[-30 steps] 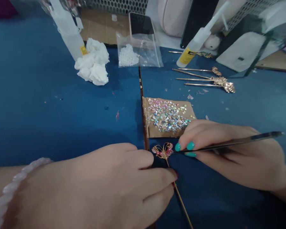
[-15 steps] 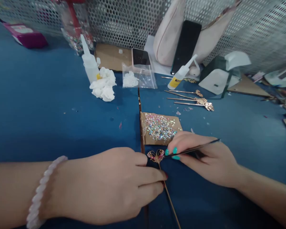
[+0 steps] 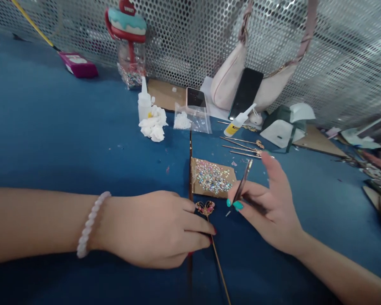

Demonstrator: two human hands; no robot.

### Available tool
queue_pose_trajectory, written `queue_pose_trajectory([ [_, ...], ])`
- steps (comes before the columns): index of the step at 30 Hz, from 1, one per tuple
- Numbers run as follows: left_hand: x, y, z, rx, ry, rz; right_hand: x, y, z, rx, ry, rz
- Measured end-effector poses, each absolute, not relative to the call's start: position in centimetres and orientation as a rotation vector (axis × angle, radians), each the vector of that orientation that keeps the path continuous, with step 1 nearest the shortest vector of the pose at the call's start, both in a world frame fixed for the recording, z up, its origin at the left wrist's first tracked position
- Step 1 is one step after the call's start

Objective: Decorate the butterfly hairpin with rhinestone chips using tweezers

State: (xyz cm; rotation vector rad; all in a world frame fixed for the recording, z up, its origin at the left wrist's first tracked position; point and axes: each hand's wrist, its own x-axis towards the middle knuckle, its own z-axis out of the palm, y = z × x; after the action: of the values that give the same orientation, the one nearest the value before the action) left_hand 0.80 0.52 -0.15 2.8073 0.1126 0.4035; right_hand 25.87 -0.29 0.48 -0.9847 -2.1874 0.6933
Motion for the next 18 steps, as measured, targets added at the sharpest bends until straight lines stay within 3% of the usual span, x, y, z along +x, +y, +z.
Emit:
queue_pose_trajectory([
  [3, 0.9, 0.6, -0.11, 2.808, 0.088, 0.396, 26.21, -0.43, 0.84, -0.959, -2.239, 0.613],
  [18, 0.85, 0.71, -0.3, 2.786, 0.07, 0.405, 26.21, -0.69, 0.15, -0.744, -2.289, 0.823],
])
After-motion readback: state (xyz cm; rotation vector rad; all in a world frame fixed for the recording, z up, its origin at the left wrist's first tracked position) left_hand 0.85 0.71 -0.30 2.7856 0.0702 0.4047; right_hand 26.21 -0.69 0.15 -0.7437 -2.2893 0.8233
